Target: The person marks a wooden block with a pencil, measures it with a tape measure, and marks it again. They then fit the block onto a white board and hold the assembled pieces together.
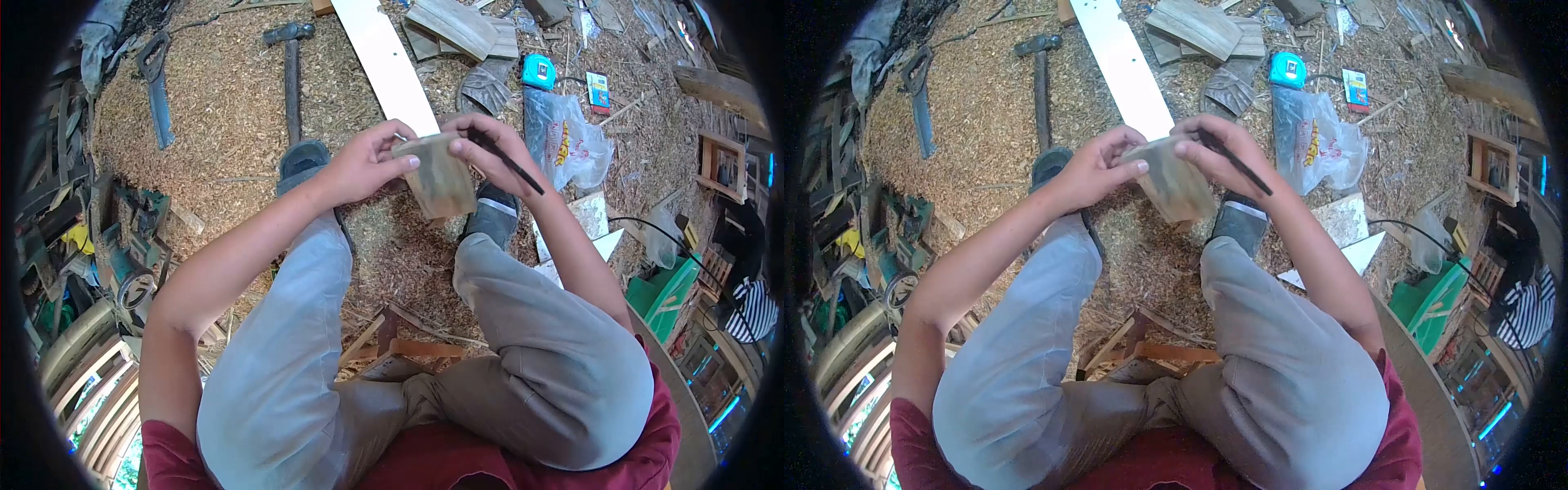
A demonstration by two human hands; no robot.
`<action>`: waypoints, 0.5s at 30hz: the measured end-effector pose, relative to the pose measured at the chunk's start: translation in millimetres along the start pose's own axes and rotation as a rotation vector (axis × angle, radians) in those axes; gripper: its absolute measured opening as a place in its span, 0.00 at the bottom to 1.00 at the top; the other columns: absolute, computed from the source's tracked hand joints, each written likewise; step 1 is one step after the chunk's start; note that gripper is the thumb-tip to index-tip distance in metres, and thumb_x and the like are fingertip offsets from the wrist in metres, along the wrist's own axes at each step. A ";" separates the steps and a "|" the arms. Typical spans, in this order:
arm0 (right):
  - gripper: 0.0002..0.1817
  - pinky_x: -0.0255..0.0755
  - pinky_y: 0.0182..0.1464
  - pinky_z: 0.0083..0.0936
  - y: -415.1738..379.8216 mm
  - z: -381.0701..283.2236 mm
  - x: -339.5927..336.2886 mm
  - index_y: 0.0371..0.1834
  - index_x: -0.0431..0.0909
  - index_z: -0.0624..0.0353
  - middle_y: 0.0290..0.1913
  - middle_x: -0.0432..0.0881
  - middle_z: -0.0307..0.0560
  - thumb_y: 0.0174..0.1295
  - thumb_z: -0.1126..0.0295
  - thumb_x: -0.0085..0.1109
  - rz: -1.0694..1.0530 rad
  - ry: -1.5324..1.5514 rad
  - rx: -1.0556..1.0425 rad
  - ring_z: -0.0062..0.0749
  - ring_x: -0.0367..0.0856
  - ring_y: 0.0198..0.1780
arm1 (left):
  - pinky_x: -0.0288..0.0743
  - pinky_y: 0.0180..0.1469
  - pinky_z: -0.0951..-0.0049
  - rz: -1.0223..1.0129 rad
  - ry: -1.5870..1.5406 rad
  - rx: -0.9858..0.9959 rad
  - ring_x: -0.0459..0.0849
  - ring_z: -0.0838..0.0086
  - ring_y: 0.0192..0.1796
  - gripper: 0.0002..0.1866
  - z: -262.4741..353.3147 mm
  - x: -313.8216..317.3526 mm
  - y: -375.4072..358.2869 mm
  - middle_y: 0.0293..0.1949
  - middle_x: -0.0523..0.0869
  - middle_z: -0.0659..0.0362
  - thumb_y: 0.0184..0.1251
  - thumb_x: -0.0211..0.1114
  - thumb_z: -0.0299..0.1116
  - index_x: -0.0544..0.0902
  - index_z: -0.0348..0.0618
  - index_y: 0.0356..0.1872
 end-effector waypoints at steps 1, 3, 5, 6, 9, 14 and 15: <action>0.19 0.81 0.56 0.28 -1.4 0.6 -1.0 0.61 0.87 0.63 0.52 0.89 0.42 0.75 0.62 0.76 -0.008 -0.049 -0.015 0.25 0.85 0.52 | 0.87 0.51 0.74 0.019 -0.137 0.033 0.89 0.81 0.51 0.13 -2.8 -1.3 -2.6 0.52 0.90 0.58 0.83 0.72 0.29 0.79 0.41 0.60; 0.21 0.78 0.57 0.26 -5.4 2.8 -7.2 0.61 0.85 0.62 0.51 0.86 0.38 0.74 0.61 0.78 -0.023 -0.149 -0.043 0.23 0.82 0.53 | 0.88 0.54 0.72 0.114 -0.281 -0.106 0.90 0.77 0.55 0.14 -6.3 -6.5 -13.6 0.55 0.89 0.56 0.84 0.70 0.26 0.76 0.43 0.60; 0.23 0.78 0.56 0.25 -8.3 15.6 -13.4 0.62 0.84 0.61 0.51 0.85 0.37 0.72 0.62 0.80 -0.022 -0.056 -0.015 0.21 0.82 0.52 | 0.89 0.57 0.71 0.161 -0.372 -0.172 0.91 0.74 0.57 0.14 -7.6 -12.1 -18.7 0.57 0.88 0.54 0.84 0.69 0.24 0.74 0.43 0.60; 0.24 0.77 0.55 0.24 -9.8 22.0 -16.8 0.62 0.83 0.61 0.50 0.84 0.36 0.71 0.62 0.81 -0.024 -0.010 0.000 0.21 0.81 0.52 | 0.89 0.58 0.71 0.162 -0.393 -0.171 0.91 0.74 0.57 0.15 -13.4 -14.9 -20.5 0.57 0.88 0.54 0.84 0.69 0.24 0.73 0.44 0.60; 0.23 0.79 0.53 0.23 -10.3 30.0 -24.5 0.62 0.83 0.62 0.50 0.87 0.38 0.70 0.66 0.81 0.005 -0.152 0.103 0.19 0.83 0.50 | 0.88 0.55 0.71 0.119 -0.232 -0.015 0.91 0.73 0.56 0.15 -32.6 -17.3 -18.7 0.53 0.87 0.56 0.80 0.71 0.25 0.74 0.44 0.58; 0.21 0.81 0.52 0.23 -6.9 10.8 -18.2 0.62 0.85 0.61 0.49 0.89 0.40 0.69 0.71 0.81 0.103 -0.284 -0.069 0.21 0.85 0.47 | 0.83 0.48 0.68 0.163 0.377 0.023 0.89 0.74 0.49 0.15 -25.4 -17.7 -23.7 0.43 0.86 0.58 0.72 0.76 0.28 0.76 0.41 0.48; 0.20 0.81 0.53 0.25 -5.4 5.5 -18.0 0.61 0.85 0.61 0.50 0.90 0.41 0.69 0.71 0.81 0.116 -0.313 -0.134 0.23 0.86 0.48 | 0.82 0.48 0.67 0.168 0.421 0.051 0.89 0.73 0.48 0.15 -20.9 -16.1 -24.5 0.42 0.86 0.57 0.70 0.77 0.29 0.76 0.40 0.47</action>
Point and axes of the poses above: each hand's wrist, its own y-axis towards the middle knuckle, its own x-axis out of the palm, z = x × y, the point moved 3 cm from there along y, towards the middle knuckle
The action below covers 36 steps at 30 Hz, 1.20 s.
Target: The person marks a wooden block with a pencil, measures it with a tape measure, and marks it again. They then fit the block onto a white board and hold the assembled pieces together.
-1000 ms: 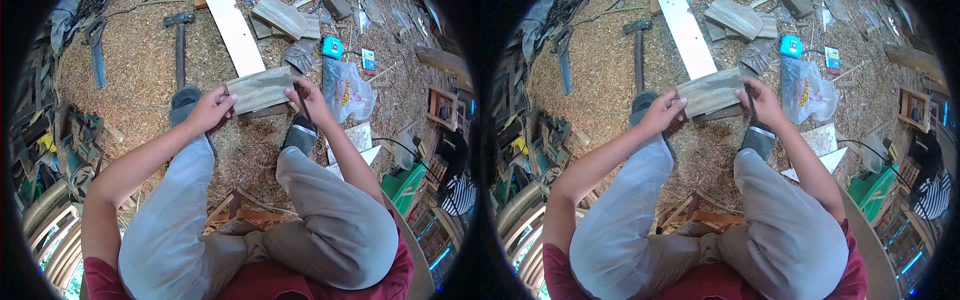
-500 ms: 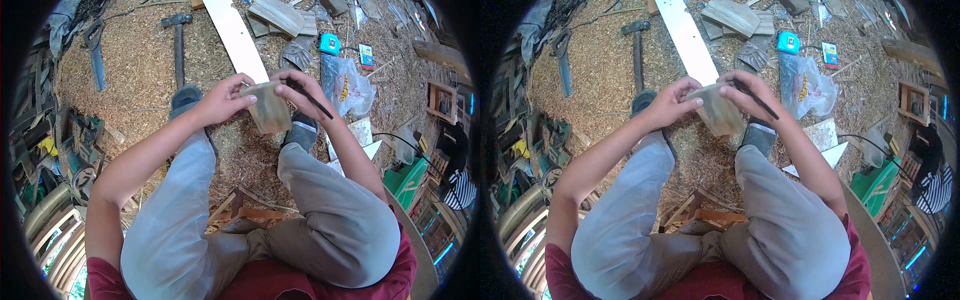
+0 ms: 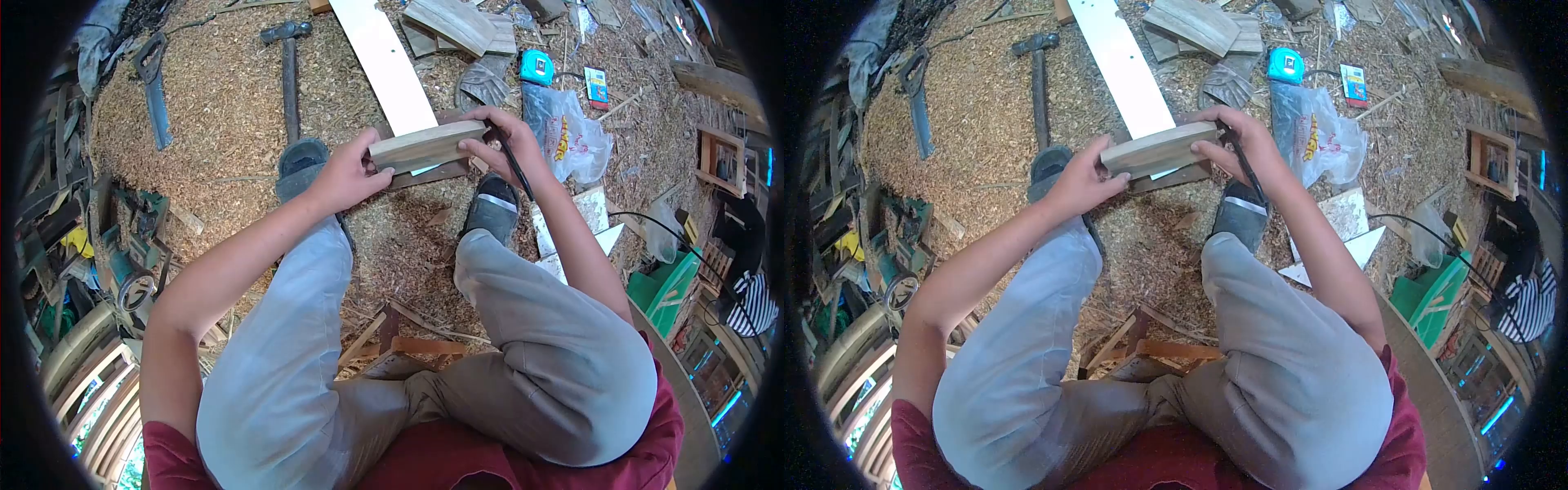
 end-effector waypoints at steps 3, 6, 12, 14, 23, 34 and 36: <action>0.19 0.83 0.57 0.29 3.3 -5.4 -1.5 0.59 0.87 0.60 0.53 0.92 0.45 0.67 0.73 0.81 0.030 -0.083 -0.180 0.32 0.90 0.52 | 0.81 0.49 0.64 0.029 0.103 0.144 0.89 0.67 0.46 0.15 5.5 -1.8 1.7 0.40 0.86 0.55 0.67 0.78 0.28 0.78 0.39 0.44; 0.18 0.83 0.60 0.33 4.6 -9.3 -1.9 0.58 0.88 0.60 0.54 0.92 0.48 0.65 0.74 0.81 0.033 -0.120 -0.278 0.38 0.91 0.55 | 0.82 0.50 0.61 0.045 0.166 0.194 0.89 0.59 0.46 0.15 6.3 -3.3 1.5 0.41 0.87 0.53 0.63 0.78 0.26 0.79 0.40 0.44; 0.17 0.82 0.61 0.34 0.1 -8.8 -3.0 0.55 0.88 0.60 0.51 0.91 0.48 0.64 0.74 0.81 0.032 -0.124 -0.290 0.39 0.91 0.54 | 0.82 0.49 0.57 0.024 0.242 0.249 0.88 0.55 0.47 0.16 12.5 -2.1 1.6 0.42 0.87 0.54 0.59 0.79 0.24 0.77 0.41 0.41; 0.17 0.81 0.60 0.34 -2.0 -6.2 -3.3 0.55 0.88 0.60 0.49 0.91 0.47 0.64 0.74 0.82 0.022 -0.114 -0.250 0.39 0.90 0.53 | 0.82 0.49 0.57 0.018 0.236 0.251 0.88 0.54 0.47 0.17 12.0 -1.3 1.8 0.42 0.87 0.54 0.58 0.80 0.23 0.77 0.41 0.41; 0.18 0.81 0.60 0.34 -4.0 17.8 0.0 0.55 0.88 0.59 0.49 0.91 0.47 0.63 0.74 0.82 -0.003 -0.103 -0.161 0.38 0.91 0.53 | 0.81 0.48 0.55 -0.009 0.313 0.276 0.88 0.52 0.48 0.21 10.5 1.5 4.6 0.41 0.84 0.53 0.54 0.82 0.22 0.74 0.42 0.39; 0.17 0.84 0.59 0.36 -2.4 41.9 9.9 0.56 0.88 0.57 0.49 0.93 0.49 0.64 0.75 0.79 0.000 -0.073 -0.174 0.44 0.93 0.52 | 0.84 0.49 0.61 -0.030 0.376 0.182 0.93 0.57 0.53 0.20 10.4 4.0 3.1 0.44 0.88 0.52 0.58 0.81 0.20 0.73 0.43 0.39; 0.18 0.82 0.52 0.36 -2.9 43.1 10.1 0.56 0.87 0.56 0.46 0.92 0.49 0.63 0.75 0.78 0.030 -0.080 -0.233 0.42 0.91 0.46 | 0.83 0.49 0.59 -0.008 0.340 0.210 0.91 0.54 0.50 0.22 10.4 4.4 3.4 0.42 0.87 0.52 0.55 0.82 0.20 0.73 0.41 0.39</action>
Point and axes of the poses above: each hand's wrist, its own y-axis towards the middle knuckle, its own x-axis out of the palm, z = x × y, the point moved 3 cm from there along y, towards the middle knuckle
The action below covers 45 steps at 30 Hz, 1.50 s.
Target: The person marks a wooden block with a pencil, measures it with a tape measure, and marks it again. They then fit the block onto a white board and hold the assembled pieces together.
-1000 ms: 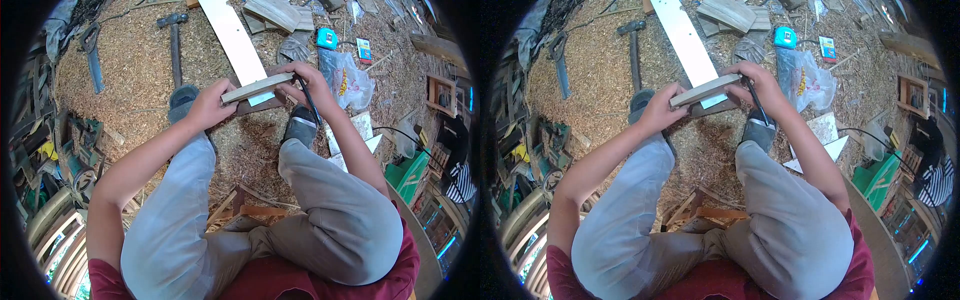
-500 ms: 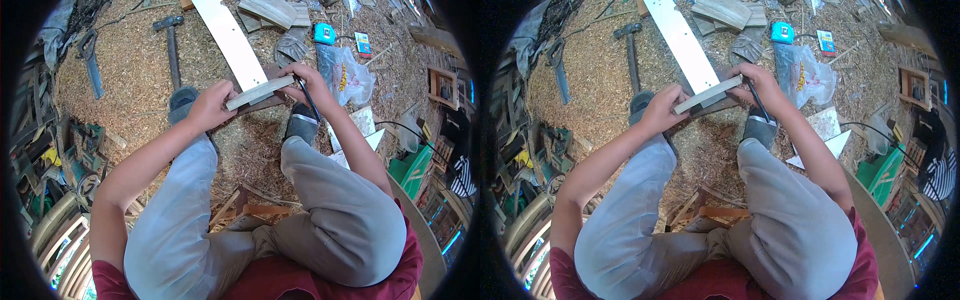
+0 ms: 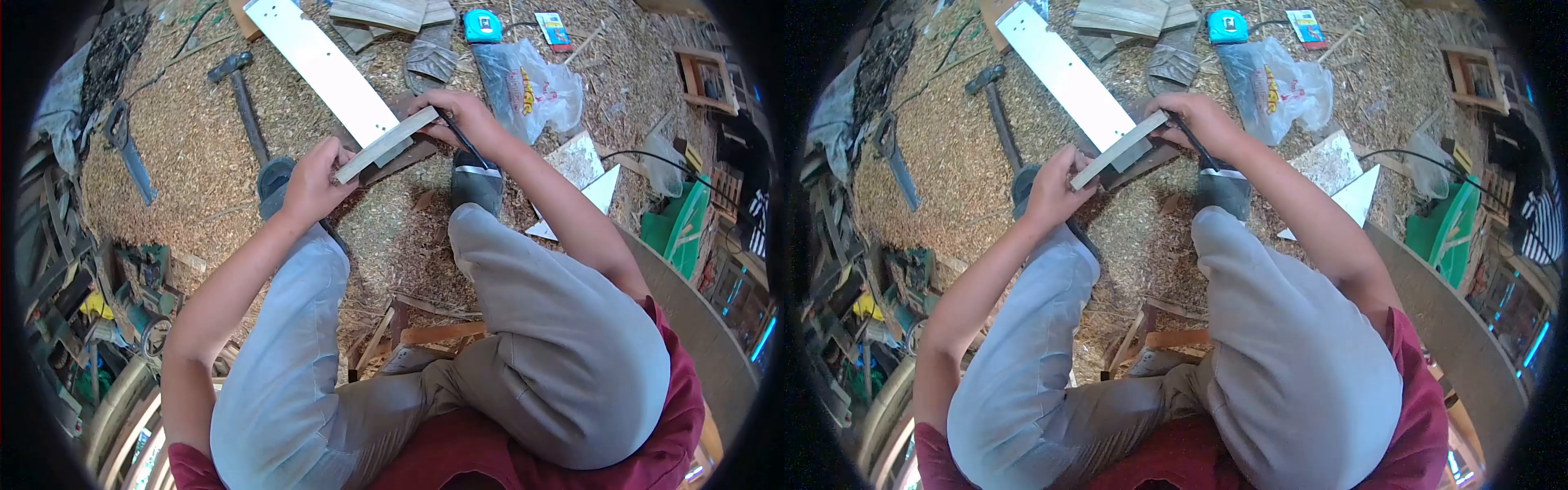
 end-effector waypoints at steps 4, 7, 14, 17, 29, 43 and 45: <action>0.16 0.83 0.51 0.35 -3.8 -1.5 -0.9 0.55 0.87 0.54 0.44 0.92 0.49 0.65 0.73 0.78 0.030 0.000 -0.045 0.42 0.91 0.45 | 0.83 0.50 0.60 0.003 -0.033 0.025 0.92 0.54 0.50 0.22 1.3 2.2 -0.8 0.42 0.88 0.51 0.55 0.82 0.19 0.72 0.41 0.38; 0.16 0.83 0.56 0.36 -5.8 2.2 -0.2 0.56 0.87 0.55 0.47 0.92 0.50 0.66 0.74 0.78 0.022 0.023 -0.034 0.45 0.92 0.50 | 0.84 0.52 0.60 -0.003 -0.065 -0.002 0.93 0.55 0.50 0.22 5.2 2.4 -1.2 0.42 0.90 0.51 0.56 0.82 0.19 0.72 0.41 0.37; 0.19 0.83 0.60 0.40 -8.1 5.5 -0.8 0.58 0.87 0.58 0.52 0.92 0.53 0.64 0.73 0.78 -0.020 -0.024 -0.023 0.54 0.92 0.55 | 0.86 0.53 0.61 -0.027 -0.004 0.013 0.94 0.57 0.53 0.20 6.6 4.0 -2.0 0.44 0.91 0.51 0.59 0.82 0.20 0.74 0.42 0.38; 0.20 0.83 0.60 0.41 -9.4 5.2 -1.5 0.58 0.86 0.58 0.53 0.92 0.54 0.64 0.72 0.77 -0.027 -0.025 -0.013 0.56 0.91 0.56 | 0.86 0.53 0.59 -0.038 -0.002 0.004 0.95 0.54 0.53 0.22 4.7 6.5 -2.9 0.45 0.93 0.49 0.55 0.83 0.19 0.72 0.41 0.38; 0.20 0.83 0.62 0.41 -13.0 6.1 0.0 0.59 0.87 0.58 0.55 0.93 0.53 0.64 0.73 0.78 -0.012 -0.024 -0.053 0.57 0.91 0.57 | 0.86 0.54 0.60 -0.040 -0.015 -0.012 0.95 0.55 0.52 0.22 4.0 3.5 -1.9 0.45 0.93 0.48 0.55 0.83 0.20 0.74 0.42 0.38; 0.21 0.83 0.61 0.41 -12.0 10.5 3.2 0.60 0.87 0.58 0.54 0.93 0.54 0.62 0.76 0.77 -0.017 -0.049 -0.046 0.54 0.92 0.56 | 0.86 0.52 0.60 -0.040 -0.040 0.016 0.93 0.56 0.50 0.20 6.7 5.2 -2.4 0.44 0.90 0.50 0.57 0.83 0.22 0.75 0.40 0.40; 0.22 0.83 0.61 0.41 -12.7 11.8 3.6 0.60 0.86 0.58 0.54 0.92 0.54 0.61 0.76 0.77 -0.024 -0.031 -0.016 0.55 0.91 0.57 | 0.85 0.52 0.61 -0.053 -0.012 0.029 0.92 0.57 0.49 0.21 11.3 5.4 0.2 0.44 0.89 0.51 0.58 0.83 0.22 0.77 0.40 0.45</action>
Point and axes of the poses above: each hand's wrist, its own y-axis towards the middle knuckle, its own x-axis out of the palm, z = x × y, the point moved 3 cm from there along y, towards the middle knuckle
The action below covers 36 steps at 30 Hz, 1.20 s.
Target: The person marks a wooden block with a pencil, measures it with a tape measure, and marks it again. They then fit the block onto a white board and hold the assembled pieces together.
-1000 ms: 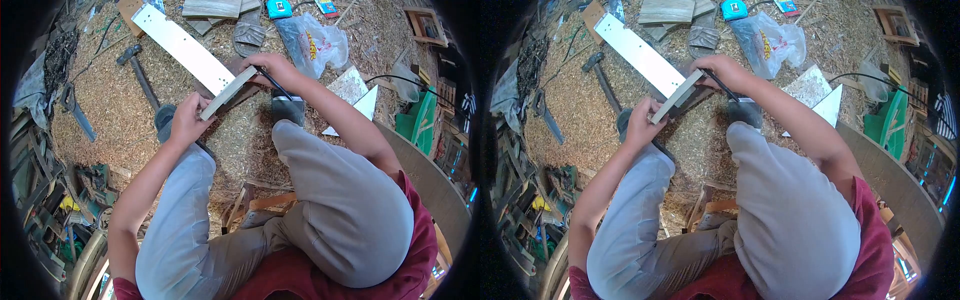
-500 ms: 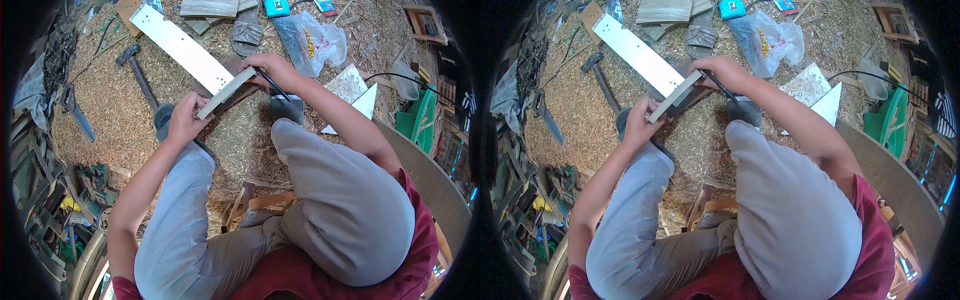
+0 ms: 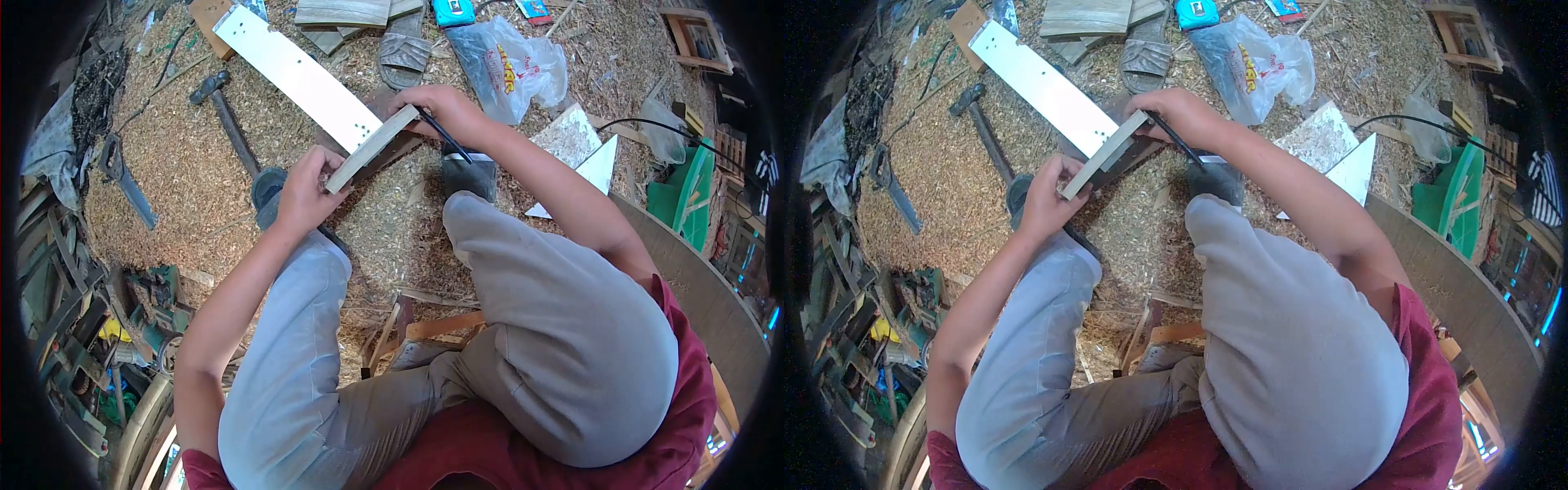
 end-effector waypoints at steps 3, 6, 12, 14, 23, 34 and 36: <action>0.24 0.83 0.61 0.42 -0.1 -0.5 -0.2 0.61 0.86 0.58 0.55 0.92 0.55 0.59 0.77 0.78 0.020 -0.023 -0.007 0.56 0.91 0.57 | 0.84 0.52 0.64 -0.004 0.017 0.016 0.89 0.62 0.47 0.22 5.4 5.4 1.6 0.48 0.86 0.54 0.61 0.83 0.23 0.79 0.41 0.52; 0.26 0.83 0.61 0.43 0.7 1.2 0.5 0.61 0.85 0.58 0.55 0.91 0.55 0.57 0.78 0.78 0.020 -0.036 -0.020 0.58 0.90 0.58 | 0.84 0.52 0.66 0.015 0.038 0.054 0.88 0.65 0.47 0.23 7.1 10.5 3.8 0.49 0.85 0.55 0.63 0.83 0.24 0.80 0.41 0.56; 0.26 0.83 0.62 0.43 1.1 0.6 -1.1 0.60 0.85 0.58 0.54 0.91 0.53 0.55 0.78 0.78 0.016 -0.031 0.018 0.58 0.90 0.58 | 0.83 0.51 0.65 0.038 0.049 0.067 0.89 0.64 0.47 0.24 6.5 12.3 5.4 0.49 0.85 0.55 0.63 0.83 0.25 0.81 0.41 0.57; 0.26 0.83 0.62 0.44 2.0 4.4 0.4 0.60 0.86 0.57 0.54 0.91 0.53 0.55 0.77 0.78 0.011 -0.031 0.007 0.58 0.90 0.58 | 0.83 0.51 0.65 0.044 0.052 0.061 0.89 0.63 0.46 0.22 3.3 12.5 4.5 0.48 0.85 0.55 0.64 0.83 0.25 0.82 0.42 0.56; 0.24 0.83 0.62 0.43 2.2 10.9 2.1 0.59 0.86 0.58 0.54 0.92 0.54 0.57 0.76 0.77 0.006 -0.019 -0.014 0.56 0.90 0.58 | 0.85 0.50 0.62 0.053 0.098 -0.026 0.92 0.59 0.46 0.21 5.0 13.5 5.2 0.45 0.87 0.54 0.57 0.83 0.21 0.84 0.41 0.50; 0.16 0.84 0.54 0.41 3.4 13.0 0.7 0.55 0.89 0.54 0.47 0.91 0.52 0.64 0.74 0.75 0.056 -0.041 -0.085 0.56 0.90 0.50 | 0.84 0.48 0.63 0.048 0.105 -0.073 0.92 0.61 0.44 0.19 1.7 15.1 6.2 0.42 0.88 0.55 0.59 0.82 0.23 0.84 0.42 0.49; 0.16 0.84 0.54 0.41 2.7 11.5 0.6 0.54 0.89 0.54 0.46 0.90 0.52 0.64 0.75 0.75 0.080 -0.032 -0.096 0.56 0.90 0.49 | 0.84 0.48 0.63 0.052 0.104 -0.073 0.92 0.60 0.44 0.19 3.0 15.1 6.7 0.42 0.88 0.55 0.59 0.82 0.23 0.84 0.42 0.49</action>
Point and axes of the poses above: each hand's wrist, its own y-axis towards the middle knuckle, its own x-axis out of the palm, z = x × y, the point moved 3 cm from there along y, towards the middle knuckle
